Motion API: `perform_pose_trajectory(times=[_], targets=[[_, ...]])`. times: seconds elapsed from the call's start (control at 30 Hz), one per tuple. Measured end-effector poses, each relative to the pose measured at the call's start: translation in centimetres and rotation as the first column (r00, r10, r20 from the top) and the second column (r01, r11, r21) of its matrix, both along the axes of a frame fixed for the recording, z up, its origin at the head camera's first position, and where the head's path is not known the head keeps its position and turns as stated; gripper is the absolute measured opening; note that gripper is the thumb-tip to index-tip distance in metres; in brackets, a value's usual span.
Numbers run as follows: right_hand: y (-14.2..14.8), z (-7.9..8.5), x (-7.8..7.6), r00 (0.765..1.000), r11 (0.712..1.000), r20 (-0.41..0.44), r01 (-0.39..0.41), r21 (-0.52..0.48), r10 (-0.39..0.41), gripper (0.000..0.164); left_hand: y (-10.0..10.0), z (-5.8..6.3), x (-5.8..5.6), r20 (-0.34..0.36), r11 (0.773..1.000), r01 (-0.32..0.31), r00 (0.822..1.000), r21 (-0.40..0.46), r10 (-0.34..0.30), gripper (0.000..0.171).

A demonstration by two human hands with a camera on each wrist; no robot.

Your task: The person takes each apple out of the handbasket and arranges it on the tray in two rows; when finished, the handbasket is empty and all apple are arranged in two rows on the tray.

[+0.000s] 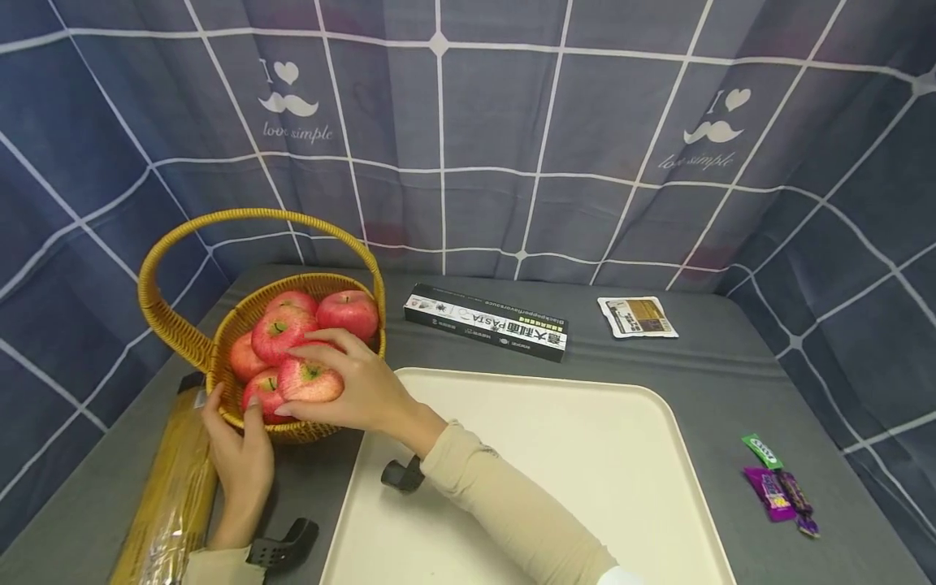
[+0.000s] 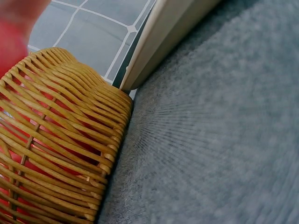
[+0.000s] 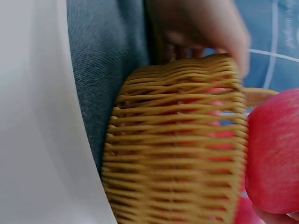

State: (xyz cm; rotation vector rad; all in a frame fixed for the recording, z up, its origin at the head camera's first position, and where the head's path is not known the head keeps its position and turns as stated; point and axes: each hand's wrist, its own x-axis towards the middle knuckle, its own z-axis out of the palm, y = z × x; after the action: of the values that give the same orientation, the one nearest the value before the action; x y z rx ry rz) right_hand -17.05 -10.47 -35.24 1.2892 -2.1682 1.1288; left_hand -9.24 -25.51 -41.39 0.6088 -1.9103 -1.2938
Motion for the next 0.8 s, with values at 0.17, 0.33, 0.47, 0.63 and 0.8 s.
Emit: perform_pose_trajectory(times=[0.17,0.33,0.47,0.63,0.8], targets=[[3.1,-0.8,0.2,0.982,0.994,0.181,-0.036,-0.106,0.054,0.054,0.0,0.0,0.0,0.006,1.0,-0.008,1.0,0.008,0.008,0.049],[6.0,-2.6,-0.1,0.955,0.998,0.296,0.006,-0.07,0.015,0.051,-0.1,0.0,-0.1,0.009,1.0,-0.003,1.0,0.006,0.002,0.049],[7.1,-4.3,-0.8,0.947,1.0,0.322,0.01,0.015,-0.015,0.049,-0.1,0.0,0.0,0.003,1.0,-0.003,1.0,0.003,0.003,0.049],[7.6,-5.7,-1.5,0.932,0.992,0.359,0.004,0.129,-0.05,0.048,0.0,0.0,-0.1,0.009,1.0,-0.002,1.0,0.002,0.002,0.049],[7.7,-5.6,-1.4,0.931,0.975,0.361,-0.024,0.222,-0.059,0.058,0.1,0.1,0.0,0.005,1.0,-0.004,1.0,0.003,0.004,0.049]])
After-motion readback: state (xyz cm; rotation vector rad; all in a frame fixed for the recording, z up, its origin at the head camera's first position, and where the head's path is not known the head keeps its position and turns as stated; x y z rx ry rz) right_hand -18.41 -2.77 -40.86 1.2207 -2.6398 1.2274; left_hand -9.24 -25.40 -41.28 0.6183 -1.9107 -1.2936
